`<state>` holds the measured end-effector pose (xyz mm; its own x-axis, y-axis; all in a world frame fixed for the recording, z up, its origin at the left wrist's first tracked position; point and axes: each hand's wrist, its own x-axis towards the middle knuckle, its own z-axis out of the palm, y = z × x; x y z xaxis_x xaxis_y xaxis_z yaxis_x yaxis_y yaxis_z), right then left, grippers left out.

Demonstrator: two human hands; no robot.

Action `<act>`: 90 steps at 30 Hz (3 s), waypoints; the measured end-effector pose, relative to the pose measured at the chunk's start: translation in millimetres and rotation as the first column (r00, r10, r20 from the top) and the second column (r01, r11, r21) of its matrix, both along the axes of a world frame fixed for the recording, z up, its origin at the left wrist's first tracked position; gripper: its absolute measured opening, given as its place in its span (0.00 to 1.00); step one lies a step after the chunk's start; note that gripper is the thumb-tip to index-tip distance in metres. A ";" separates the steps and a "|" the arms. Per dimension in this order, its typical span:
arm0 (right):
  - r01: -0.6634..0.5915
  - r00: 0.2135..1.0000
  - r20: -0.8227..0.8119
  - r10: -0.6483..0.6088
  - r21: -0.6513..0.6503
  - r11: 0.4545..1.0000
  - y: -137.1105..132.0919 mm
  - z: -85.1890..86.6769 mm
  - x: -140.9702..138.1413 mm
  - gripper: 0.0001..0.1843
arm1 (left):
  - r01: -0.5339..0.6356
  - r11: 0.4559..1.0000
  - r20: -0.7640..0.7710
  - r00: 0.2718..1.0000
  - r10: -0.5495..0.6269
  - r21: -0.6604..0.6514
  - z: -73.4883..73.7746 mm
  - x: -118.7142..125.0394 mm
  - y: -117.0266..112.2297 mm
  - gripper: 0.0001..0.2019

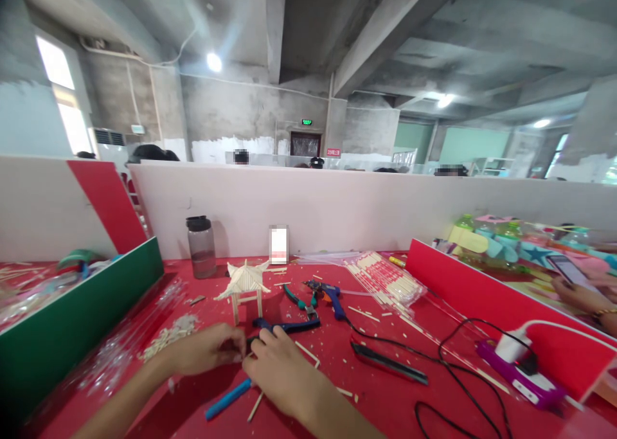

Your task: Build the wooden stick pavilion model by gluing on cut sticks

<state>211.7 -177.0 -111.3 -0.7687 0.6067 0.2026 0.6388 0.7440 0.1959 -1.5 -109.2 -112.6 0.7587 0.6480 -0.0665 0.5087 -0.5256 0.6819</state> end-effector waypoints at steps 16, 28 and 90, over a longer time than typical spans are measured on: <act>0.113 0.857 -0.462 -0.227 -0.261 0.959 8.7 13.0 6.3 0.05 | -0.046 0.995 0.234 0.970 0.065 -0.088 18.5 2.3 -8.8 0.12; 0.092 0.723 -0.664 -0.193 -0.184 0.979 19.4 5.5 10.5 0.02 | -0.141 0.927 0.625 0.702 0.342 -0.348 0.4 36.1 -9.8 0.18; -0.070 0.956 -0.293 -0.030 -0.324 0.943 17.6 -14.4 7.3 0.05 | -0.618 0.786 0.833 0.419 0.361 -0.030 30.2 -23.5 10.5 0.08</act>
<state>218.9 -159.4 -125.7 -0.7194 0.6619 0.2105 0.6143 0.7477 -0.2521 -25.0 -98.7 -82.4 -0.0384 0.8164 0.5762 0.0835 -0.5720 0.8160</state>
